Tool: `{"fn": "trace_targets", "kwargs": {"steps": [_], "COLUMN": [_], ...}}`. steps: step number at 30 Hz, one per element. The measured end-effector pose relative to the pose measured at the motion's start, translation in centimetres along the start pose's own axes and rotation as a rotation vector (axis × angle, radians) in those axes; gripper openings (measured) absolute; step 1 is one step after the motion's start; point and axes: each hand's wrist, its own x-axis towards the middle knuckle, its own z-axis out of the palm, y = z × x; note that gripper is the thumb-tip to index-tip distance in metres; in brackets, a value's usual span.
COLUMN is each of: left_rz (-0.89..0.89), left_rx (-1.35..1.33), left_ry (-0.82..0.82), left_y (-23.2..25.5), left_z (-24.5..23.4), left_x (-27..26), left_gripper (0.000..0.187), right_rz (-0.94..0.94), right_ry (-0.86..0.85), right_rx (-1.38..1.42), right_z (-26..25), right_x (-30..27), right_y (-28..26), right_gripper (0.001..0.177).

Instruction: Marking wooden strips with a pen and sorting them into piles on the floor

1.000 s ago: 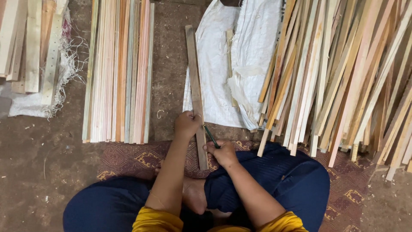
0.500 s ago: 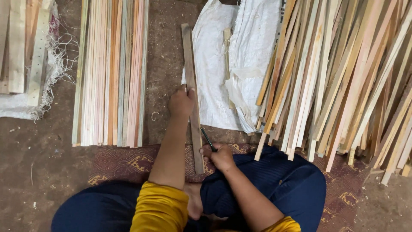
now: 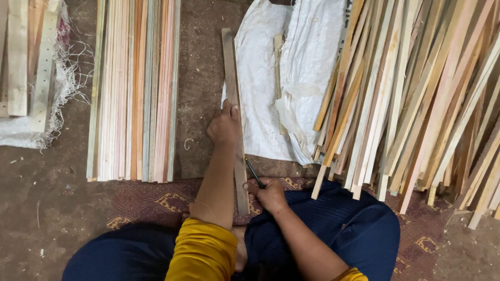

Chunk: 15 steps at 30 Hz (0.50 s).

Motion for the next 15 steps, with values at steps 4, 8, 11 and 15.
{"fn": "trace_targets", "kwargs": {"steps": [4, 8, 11, 15], "left_rz": [-0.073, -0.121, -0.154, -0.288], "left_rx": [0.023, 0.04, -0.001, -0.172], "left_ry": [-0.144, -0.197, -0.252, -0.43], "left_y": [-0.5, -0.7, -1.8, -2.8], "left_z": [0.8, 0.7, 1.4, 1.6], "left_x": [0.1, 0.3, 1.2, 3.2], "left_gripper": [0.046, 0.043, 0.038, 0.047], "right_rz": [0.0, 0.014, 0.018, 0.009], "right_ry": [0.001, 0.012, 0.018, 0.015], "right_rx": [0.036, 0.033, 0.04, 0.086], "right_z": [0.1, 0.2, 0.2, 0.3], "right_x": [0.0, -0.2, 0.0, 0.2], "right_y": [0.1, -0.2, 0.0, 0.2], "right_gripper": [0.022, 0.017, 0.018, 0.023]}}
